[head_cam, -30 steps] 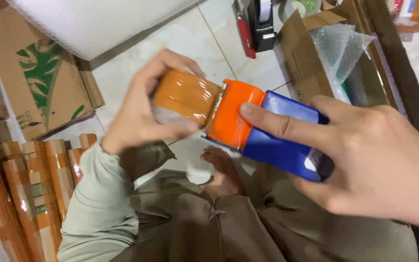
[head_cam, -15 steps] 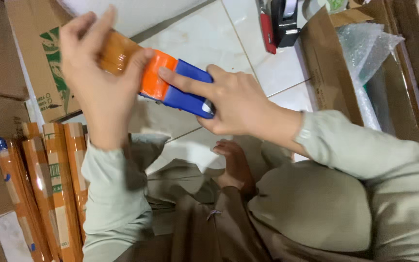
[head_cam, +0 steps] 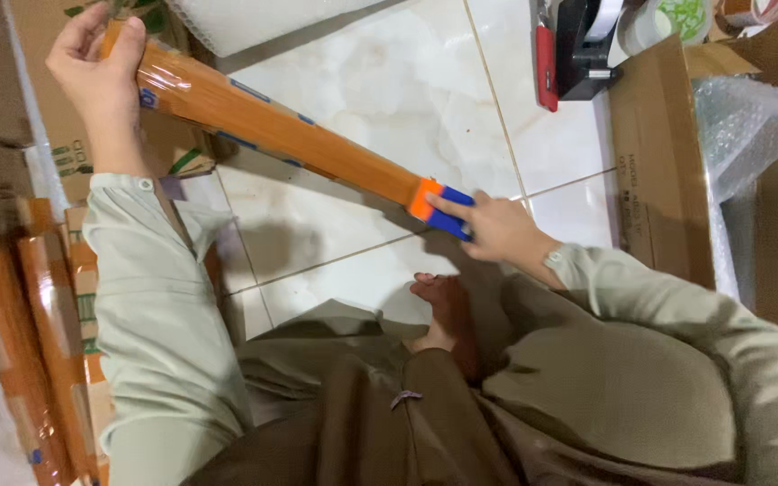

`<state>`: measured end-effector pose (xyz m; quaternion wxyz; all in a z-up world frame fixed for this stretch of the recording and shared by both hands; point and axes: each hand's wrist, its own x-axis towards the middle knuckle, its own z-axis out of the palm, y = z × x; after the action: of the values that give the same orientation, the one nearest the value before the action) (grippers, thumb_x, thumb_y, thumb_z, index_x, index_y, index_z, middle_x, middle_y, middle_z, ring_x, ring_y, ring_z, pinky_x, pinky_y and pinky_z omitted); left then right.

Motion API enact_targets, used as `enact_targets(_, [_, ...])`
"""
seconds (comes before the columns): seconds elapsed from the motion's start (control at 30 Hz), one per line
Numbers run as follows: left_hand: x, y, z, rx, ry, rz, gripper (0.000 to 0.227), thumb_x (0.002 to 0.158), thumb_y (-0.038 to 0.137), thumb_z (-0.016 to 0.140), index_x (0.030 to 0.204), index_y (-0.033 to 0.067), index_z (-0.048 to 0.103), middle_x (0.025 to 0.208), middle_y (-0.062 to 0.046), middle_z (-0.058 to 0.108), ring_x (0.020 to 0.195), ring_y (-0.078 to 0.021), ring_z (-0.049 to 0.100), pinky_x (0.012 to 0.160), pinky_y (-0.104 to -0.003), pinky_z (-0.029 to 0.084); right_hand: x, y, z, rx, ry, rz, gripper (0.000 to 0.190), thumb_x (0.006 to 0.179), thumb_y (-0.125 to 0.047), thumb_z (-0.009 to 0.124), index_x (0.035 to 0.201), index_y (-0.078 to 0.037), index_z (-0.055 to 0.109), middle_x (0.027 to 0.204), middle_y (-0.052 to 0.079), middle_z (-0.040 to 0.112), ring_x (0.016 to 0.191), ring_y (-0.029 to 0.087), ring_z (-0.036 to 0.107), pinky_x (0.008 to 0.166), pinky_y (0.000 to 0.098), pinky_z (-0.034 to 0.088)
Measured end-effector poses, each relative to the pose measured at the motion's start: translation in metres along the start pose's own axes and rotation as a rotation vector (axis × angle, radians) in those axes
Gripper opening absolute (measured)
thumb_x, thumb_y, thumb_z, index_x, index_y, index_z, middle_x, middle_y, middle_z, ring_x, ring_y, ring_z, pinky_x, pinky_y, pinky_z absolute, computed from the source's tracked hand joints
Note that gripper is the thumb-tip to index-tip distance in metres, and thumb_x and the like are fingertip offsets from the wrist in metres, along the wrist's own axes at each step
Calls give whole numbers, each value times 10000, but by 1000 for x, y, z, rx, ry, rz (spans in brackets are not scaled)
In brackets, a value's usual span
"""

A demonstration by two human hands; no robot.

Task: The person wraps a roll of bubble wrap in a piece of cardboard, securing it with a tape dispenser. They then place the wrapped item aside and use a ruler and a utility knife to cut a sheet of bubble wrap on the floor.

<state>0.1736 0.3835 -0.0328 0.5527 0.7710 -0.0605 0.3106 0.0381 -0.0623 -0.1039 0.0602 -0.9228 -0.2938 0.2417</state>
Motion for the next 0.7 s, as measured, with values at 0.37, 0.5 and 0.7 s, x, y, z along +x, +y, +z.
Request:
enact_targets(0.37, [-68, -110, 86, 1103, -531, -300, 409, 955, 343, 387, 1320, 172, 451, 1433, -134, 385, 1374, -261, 174, 1038, -619, -62, -49, 39, 12, -36, -284, 273, 825, 746, -387, 596, 1443, -490, 167, 1017, 125, 542, 665, 343, 631, 570, 434, 524])
enact_targets(0.5, [-165, -97, 154, 890, -546, 103, 402, 955, 187, 324, 1042, 178, 716, 1336, -132, 543, 1336, -425, 231, 992, -720, -15, -44, 32, 1, -9, -303, 307, 798, 758, -466, 593, 1439, -509, 180, 998, 117, 528, 679, 360, 626, 587, 452, 515])
enact_targets(0.7, [-286, 11, 246, 412, -901, 390, 1029, 707, 840, 68, 1425, 157, 345, 1281, -29, 558, 1320, -216, 371, 1102, -499, 172, -49, 22, -16, 13, -261, 284, 791, 751, -333, 667, 1443, -391, 289, 943, 125, 593, 860, 351, 681, 744, 460, 559])
